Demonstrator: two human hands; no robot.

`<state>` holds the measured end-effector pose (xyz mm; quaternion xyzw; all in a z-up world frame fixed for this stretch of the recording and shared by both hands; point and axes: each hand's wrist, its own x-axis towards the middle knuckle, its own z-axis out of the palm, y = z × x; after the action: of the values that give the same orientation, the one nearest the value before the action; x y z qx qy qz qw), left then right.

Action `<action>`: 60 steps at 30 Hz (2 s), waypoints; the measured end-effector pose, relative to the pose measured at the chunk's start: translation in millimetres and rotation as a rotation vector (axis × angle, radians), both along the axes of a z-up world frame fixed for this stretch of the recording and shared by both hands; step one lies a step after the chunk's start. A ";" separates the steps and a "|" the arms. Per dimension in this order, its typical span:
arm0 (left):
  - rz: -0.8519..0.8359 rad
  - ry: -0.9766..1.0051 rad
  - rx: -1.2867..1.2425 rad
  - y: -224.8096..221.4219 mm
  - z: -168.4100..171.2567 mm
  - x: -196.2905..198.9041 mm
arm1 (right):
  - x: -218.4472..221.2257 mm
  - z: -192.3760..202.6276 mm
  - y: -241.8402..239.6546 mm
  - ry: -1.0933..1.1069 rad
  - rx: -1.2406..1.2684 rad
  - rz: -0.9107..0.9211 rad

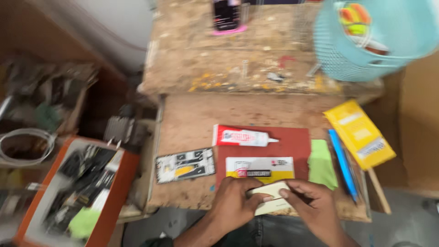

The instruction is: The person applies adhesive from a tube onto the back cover of a disassembled smartphone. They then place a green rubber band around the cover to hold it in place while the adhesive sets.

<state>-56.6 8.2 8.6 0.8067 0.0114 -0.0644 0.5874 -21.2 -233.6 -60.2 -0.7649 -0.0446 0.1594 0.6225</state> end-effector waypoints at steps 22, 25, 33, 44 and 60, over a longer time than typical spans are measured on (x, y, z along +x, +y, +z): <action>-0.029 -0.211 0.244 24.0 -50.1 -48.4 | 76.7 -156.5 28.7 -0.055 -0.599 0.038; -0.053 -0.198 0.260 20.5 -51.1 -43.4 | 80.8 -165.7 15.6 -0.050 -0.662 0.045; -0.145 -0.179 0.379 0.1 -49.5 -23.0 | 83.1 -165.3 -25.9 -0.028 -0.780 0.032; -0.178 -0.267 0.370 -3.1 -82.0 12.5 | 95.7 -182.5 83.9 -0.039 -0.765 0.301; 0.067 -0.354 0.435 0.8 -60.2 -9.6 | 35.8 -186.4 179.7 -0.084 -0.828 0.591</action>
<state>-66.2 9.0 -51.6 0.9116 -0.0513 0.1007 0.3953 14.6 -53.9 -246.6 -0.9079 -0.2171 0.3019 0.1932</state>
